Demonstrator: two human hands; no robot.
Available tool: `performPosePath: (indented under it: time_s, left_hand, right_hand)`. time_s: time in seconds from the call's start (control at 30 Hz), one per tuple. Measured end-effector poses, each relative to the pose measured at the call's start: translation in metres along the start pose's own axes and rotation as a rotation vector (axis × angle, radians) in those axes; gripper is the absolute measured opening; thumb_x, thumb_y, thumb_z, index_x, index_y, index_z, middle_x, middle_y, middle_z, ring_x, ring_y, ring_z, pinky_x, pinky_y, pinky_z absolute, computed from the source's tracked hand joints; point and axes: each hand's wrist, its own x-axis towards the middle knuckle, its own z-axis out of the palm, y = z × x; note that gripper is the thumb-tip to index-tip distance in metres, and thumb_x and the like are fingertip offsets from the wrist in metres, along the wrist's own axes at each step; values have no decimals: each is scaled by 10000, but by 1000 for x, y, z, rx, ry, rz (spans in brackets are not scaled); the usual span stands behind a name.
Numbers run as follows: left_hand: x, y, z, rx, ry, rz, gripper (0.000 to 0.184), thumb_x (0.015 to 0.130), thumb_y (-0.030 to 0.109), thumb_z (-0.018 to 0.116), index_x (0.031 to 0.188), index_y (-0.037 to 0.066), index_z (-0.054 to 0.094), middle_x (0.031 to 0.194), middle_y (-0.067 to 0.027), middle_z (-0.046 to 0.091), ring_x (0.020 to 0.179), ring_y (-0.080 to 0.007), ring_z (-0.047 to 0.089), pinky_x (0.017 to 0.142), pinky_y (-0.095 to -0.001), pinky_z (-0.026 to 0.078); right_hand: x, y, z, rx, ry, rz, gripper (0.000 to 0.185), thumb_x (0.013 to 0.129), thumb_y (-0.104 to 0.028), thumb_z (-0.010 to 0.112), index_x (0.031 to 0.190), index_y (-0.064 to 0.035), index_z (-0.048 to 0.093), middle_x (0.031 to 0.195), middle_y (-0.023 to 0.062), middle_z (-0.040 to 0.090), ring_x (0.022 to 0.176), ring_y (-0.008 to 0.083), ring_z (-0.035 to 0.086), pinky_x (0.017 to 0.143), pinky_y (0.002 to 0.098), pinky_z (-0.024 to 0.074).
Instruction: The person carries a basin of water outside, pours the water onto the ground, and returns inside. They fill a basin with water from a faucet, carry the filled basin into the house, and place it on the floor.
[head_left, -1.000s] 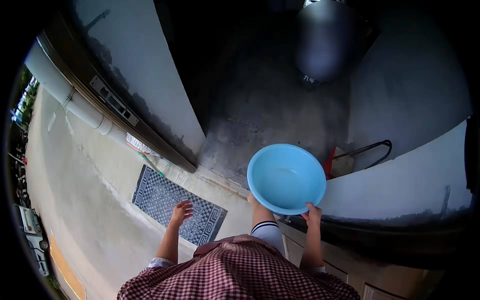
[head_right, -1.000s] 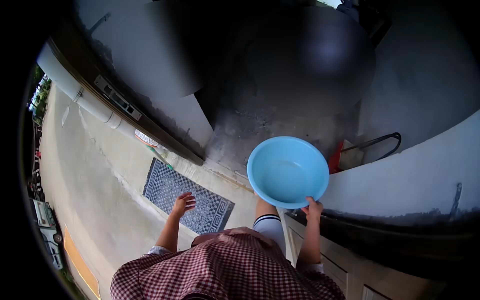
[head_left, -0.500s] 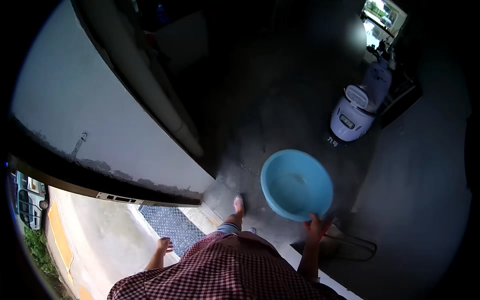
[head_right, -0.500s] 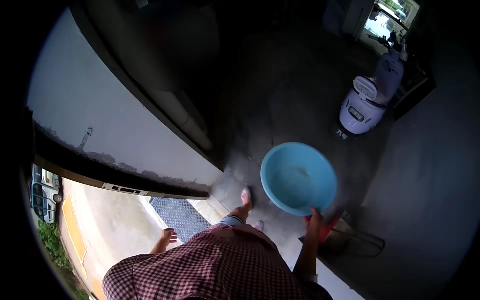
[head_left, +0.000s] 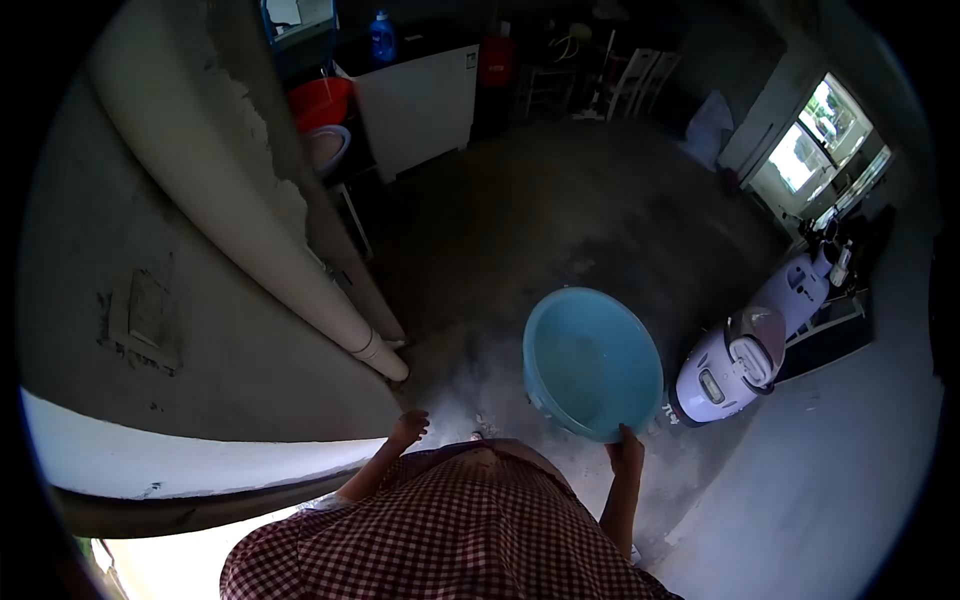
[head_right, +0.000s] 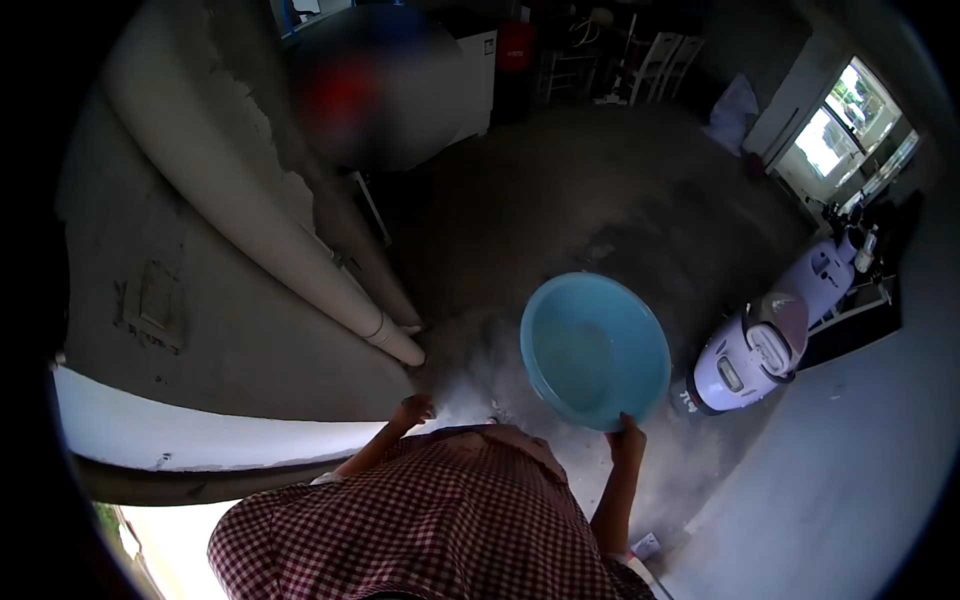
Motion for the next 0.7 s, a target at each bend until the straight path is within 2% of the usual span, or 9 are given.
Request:
performPosePath:
  time_s: [0.03,0.07,0.13,0.23,0.3,0.5,0.6,0.67,0.7]
  left_hand:
    - [18,47,27,207,56,75,314,832,189,541,1123,74,518,885,-48,601,746,-140,579,607,-299,483]
    - [37,92,47,249,13,83,318,848,214,527,1132,70,516,952,-55,591,764,-152,580,628,-305,486]
    - [64,172,82,167,-47,124,354,862,258,519,1159,67,500,994,-58,583,797,-160,578,660,-310,489]
    - [108,267,114,47,-134,175,439,866,342,512,1198,57,468,1019,-80,569,862,-180,569,713,-336,490]
    - [137,325,122,-92,-152,177,490,863,379,509,1218,48,446,1021,-90,561,892,-191,563,746,-347,486]
    - [233,452,88,-352,-22,142,496,848,402,519,1164,23,464,999,-103,547,915,-212,552,821,-334,460]
    - [265,498,48,-392,172,316,402,826,324,566,1085,22,507,982,-102,556,916,-203,550,790,-320,467]
    - [262,534,19,-504,322,408,338,797,252,593,1034,19,530,947,-93,574,882,-191,561,761,-317,473]
    - [258,550,4,-557,396,460,307,782,216,606,1008,18,541,929,-88,584,866,-185,566,746,-316,477]
  right_hand:
    - [11,-12,16,-6,-9,-6,410,795,-113,572,1114,107,440,1113,158,491,946,264,538,733,345,495]
    - [20,-24,32,-11,-17,-9,406,799,-115,568,1116,105,439,1110,157,494,944,264,541,739,348,495]
    - [46,-42,65,31,-48,-24,389,800,-114,567,1110,90,449,1070,144,521,926,257,555,740,353,502]
    - [84,-69,121,7,-70,-71,394,787,-105,577,1072,138,455,985,166,545,808,265,579,628,336,519]
    - [127,-83,167,-32,-120,-51,380,781,-113,585,1054,126,473,969,156,554,792,257,585,611,328,520]
    - [238,-142,353,-282,-363,6,332,759,-140,605,947,122,527,858,144,574,686,217,583,514,293,503]
    - [276,-169,471,-413,-527,67,318,787,-132,574,982,113,517,938,147,566,750,220,581,604,298,507]
    - [303,-172,549,-523,-628,88,300,765,-184,614,891,80,550,742,85,562,591,161,547,480,259,473]
    - [307,-173,586,-542,-702,107,294,772,-199,613,891,63,554,721,75,558,585,151,542,477,251,469]
